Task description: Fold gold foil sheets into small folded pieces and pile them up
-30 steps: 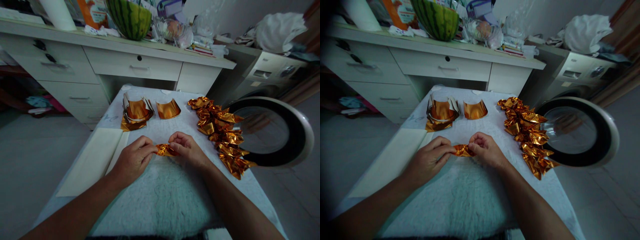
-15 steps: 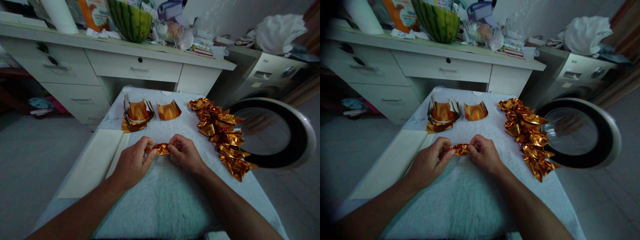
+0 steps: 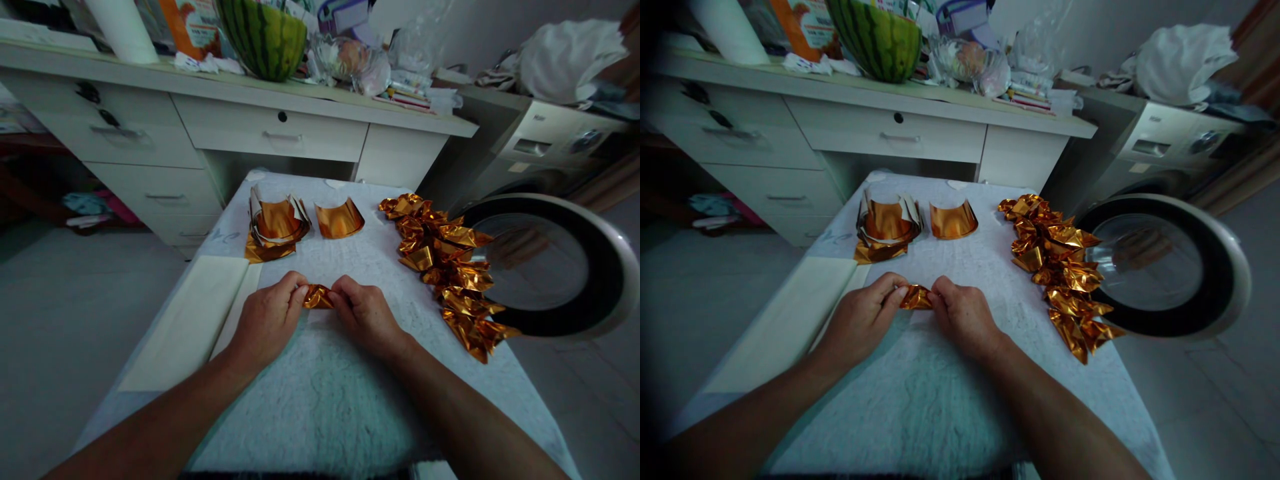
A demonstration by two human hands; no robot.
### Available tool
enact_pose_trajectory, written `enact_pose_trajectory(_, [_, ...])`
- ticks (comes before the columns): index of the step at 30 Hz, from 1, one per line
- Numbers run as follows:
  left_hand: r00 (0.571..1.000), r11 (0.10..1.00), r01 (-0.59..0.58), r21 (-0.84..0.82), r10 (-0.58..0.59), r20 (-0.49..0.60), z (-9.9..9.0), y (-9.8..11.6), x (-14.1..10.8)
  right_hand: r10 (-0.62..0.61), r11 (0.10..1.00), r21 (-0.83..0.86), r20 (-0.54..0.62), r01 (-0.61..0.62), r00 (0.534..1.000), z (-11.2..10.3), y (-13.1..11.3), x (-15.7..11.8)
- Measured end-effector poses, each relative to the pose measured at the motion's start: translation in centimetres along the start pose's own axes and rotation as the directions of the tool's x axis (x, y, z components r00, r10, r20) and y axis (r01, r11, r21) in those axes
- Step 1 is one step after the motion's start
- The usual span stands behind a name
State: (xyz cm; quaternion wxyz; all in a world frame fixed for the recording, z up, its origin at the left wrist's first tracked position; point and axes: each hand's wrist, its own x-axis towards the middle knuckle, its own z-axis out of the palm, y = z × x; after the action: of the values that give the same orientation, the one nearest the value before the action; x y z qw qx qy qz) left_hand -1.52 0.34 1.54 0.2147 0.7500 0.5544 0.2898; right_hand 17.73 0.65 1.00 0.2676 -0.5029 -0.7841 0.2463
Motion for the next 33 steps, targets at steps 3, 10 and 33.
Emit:
enact_pose_trajectory(3, [1.0,0.999,-0.026,0.048,0.027,-0.013,0.12,-0.05,-0.08,-0.004,1.0,-0.01,0.004,0.004,1.0,-0.02,-0.12,-0.03])
enact_pose_trajectory(10, [0.997,0.982,-0.074,0.176,0.078,-0.015,0.32,-0.05,-0.12,0.001,0.998,-0.061,-0.008,-0.001,1.0,0.09,-0.17,-0.08])
enact_pose_trajectory(33, [0.985,0.95,-0.127,0.285,0.154,-0.075,0.8,-0.27,-0.22,-0.089,0.996,-0.019,-0.131,0.087,0.987,0.46,-0.22,-0.22])
